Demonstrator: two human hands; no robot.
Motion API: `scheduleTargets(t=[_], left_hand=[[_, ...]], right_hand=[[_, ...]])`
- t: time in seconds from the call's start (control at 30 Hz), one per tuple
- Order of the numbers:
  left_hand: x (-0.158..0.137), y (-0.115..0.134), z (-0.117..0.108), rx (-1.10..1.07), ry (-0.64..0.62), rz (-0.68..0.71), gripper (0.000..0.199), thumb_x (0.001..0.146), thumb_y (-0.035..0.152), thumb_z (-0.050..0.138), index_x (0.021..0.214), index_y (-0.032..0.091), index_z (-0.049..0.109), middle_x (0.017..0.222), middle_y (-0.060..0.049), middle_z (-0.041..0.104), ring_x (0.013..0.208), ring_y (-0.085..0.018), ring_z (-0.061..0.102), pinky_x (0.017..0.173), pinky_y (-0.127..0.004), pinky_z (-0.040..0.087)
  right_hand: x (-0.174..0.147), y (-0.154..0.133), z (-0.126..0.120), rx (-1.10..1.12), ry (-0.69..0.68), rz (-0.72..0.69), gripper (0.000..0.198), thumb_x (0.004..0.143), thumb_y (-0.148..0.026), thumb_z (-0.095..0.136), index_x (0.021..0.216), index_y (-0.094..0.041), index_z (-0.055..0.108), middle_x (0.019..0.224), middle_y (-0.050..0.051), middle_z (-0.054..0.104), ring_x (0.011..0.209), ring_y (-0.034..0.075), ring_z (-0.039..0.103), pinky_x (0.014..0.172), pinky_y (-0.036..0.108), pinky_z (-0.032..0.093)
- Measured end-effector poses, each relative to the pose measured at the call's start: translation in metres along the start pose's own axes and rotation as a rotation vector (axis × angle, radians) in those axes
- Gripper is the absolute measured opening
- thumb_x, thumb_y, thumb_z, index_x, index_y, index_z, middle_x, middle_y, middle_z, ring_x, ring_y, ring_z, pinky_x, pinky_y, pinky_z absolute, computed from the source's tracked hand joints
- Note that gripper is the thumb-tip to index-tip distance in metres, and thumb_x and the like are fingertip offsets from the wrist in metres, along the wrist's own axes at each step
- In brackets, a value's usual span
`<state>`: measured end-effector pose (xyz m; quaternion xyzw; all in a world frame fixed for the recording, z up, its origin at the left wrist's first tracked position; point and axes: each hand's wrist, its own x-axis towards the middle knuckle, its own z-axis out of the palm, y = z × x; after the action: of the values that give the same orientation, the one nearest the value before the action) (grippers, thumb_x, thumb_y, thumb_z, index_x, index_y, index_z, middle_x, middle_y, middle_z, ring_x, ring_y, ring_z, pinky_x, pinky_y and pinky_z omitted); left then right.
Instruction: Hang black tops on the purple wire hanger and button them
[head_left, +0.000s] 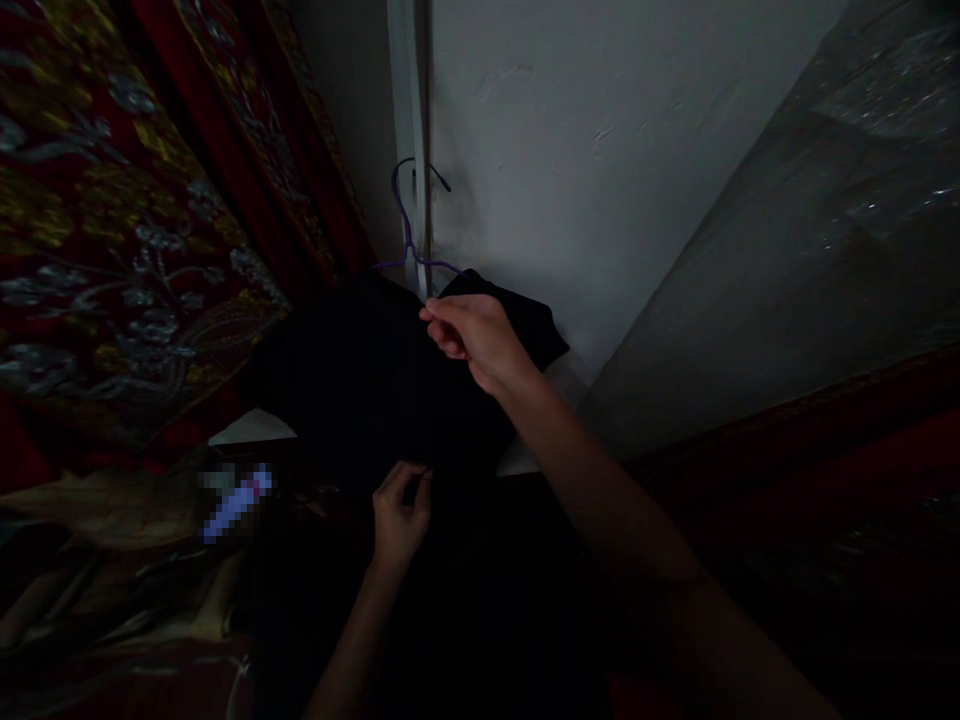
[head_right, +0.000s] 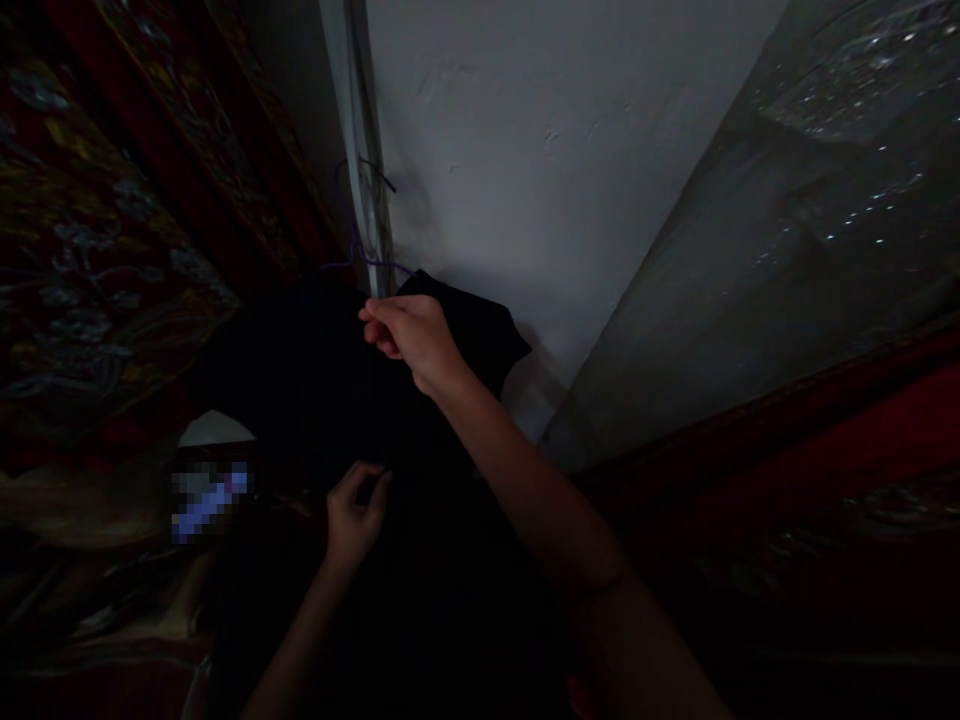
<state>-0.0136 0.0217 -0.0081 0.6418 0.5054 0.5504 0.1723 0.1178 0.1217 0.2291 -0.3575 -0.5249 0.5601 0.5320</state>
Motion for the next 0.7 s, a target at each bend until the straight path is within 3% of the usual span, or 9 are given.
scheduleTargets(t=[0.1,0.17,0.23,0.3,0.4,0.5,0.6,0.7], left_hand=[[0.026,0.016,-0.013,0.003,-0.094,0.037,0.008,0.089,0.026,0.069,0.092,0.02,0.074,0.084,-0.004,0.076,0.079,-0.02,0.073,0.074,-0.031,0.057],[0.054,0.041,-0.029,0.008,-0.1,0.096,0.033,0.087,0.026,0.073,0.119,0.022,0.071,0.098,-0.005,0.078,0.089,-0.021,0.075,0.086,-0.034,0.058],[0.087,0.073,-0.047,0.013,-0.006,0.221,0.048,0.091,0.027,0.071,0.138,0.023,0.061,0.109,-0.006,0.077,0.096,-0.021,0.073,0.092,-0.037,0.056],[0.122,0.102,-0.061,0.05,0.101,0.335,0.045,0.096,0.024,0.063,0.141,0.024,0.059,0.105,-0.004,0.076,0.091,-0.017,0.071,0.089,-0.033,0.055],[0.162,0.129,-0.069,0.144,0.06,0.492,0.022,0.098,0.021,0.061,0.116,0.018,0.072,0.098,-0.003,0.075,0.088,-0.015,0.069,0.083,-0.027,0.052],[0.176,0.139,-0.064,0.223,0.082,0.603,0.012,0.097,0.02,0.062,0.093,0.016,0.072,0.086,-0.002,0.072,0.081,-0.015,0.067,0.076,-0.026,0.05],[0.176,0.144,-0.061,0.199,0.219,0.648,0.013,0.098,0.022,0.061,0.09,0.016,0.07,0.084,-0.002,0.07,0.079,-0.014,0.065,0.077,-0.027,0.049],[0.18,0.144,-0.075,0.126,0.43,0.587,0.014,0.099,0.026,0.061,0.092,0.016,0.069,0.086,0.0,0.068,0.084,-0.014,0.063,0.083,-0.029,0.049]], right_hand=[[-0.013,0.007,0.003,-0.066,-0.04,-0.084,0.024,0.092,-0.033,0.065,0.075,-0.016,0.063,0.048,-0.006,0.055,0.036,0.003,0.042,0.038,0.016,0.027],[-0.025,0.015,0.002,-0.109,-0.047,-0.143,0.027,0.091,-0.041,0.064,0.078,-0.017,0.062,0.049,-0.006,0.057,0.038,0.004,0.044,0.039,0.016,0.029],[-0.033,0.018,0.001,-0.15,-0.033,-0.208,0.028,0.091,-0.044,0.063,0.079,-0.018,0.062,0.051,-0.006,0.057,0.04,0.005,0.046,0.04,0.017,0.031],[-0.038,0.017,0.0,-0.192,-0.009,-0.276,0.027,0.092,-0.042,0.062,0.079,-0.018,0.062,0.053,-0.006,0.056,0.043,0.006,0.048,0.043,0.018,0.033],[-0.04,0.012,-0.001,-0.263,0.031,-0.357,0.025,0.093,-0.039,0.061,0.077,-0.019,0.06,0.055,-0.006,0.053,0.048,0.007,0.048,0.047,0.02,0.034],[-0.035,0.017,-0.002,-0.337,0.093,-0.415,0.027,0.094,-0.037,0.059,0.074,-0.02,0.055,0.057,-0.006,0.047,0.051,0.008,0.043,0.05,0.022,0.031],[-0.027,0.042,-0.004,-0.419,0.156,-0.412,0.024,0.093,-0.031,0.057,0.072,-0.021,0.054,0.061,-0.004,0.049,0.055,0.01,0.046,0.054,0.024,0.032],[-0.027,0.081,-0.006,-0.48,0.181,-0.263,0.022,0.088,-0.028,0.058,0.067,-0.021,0.054,0.06,-0.003,0.053,0.056,0.012,0.048,0.056,0.026,0.033]])
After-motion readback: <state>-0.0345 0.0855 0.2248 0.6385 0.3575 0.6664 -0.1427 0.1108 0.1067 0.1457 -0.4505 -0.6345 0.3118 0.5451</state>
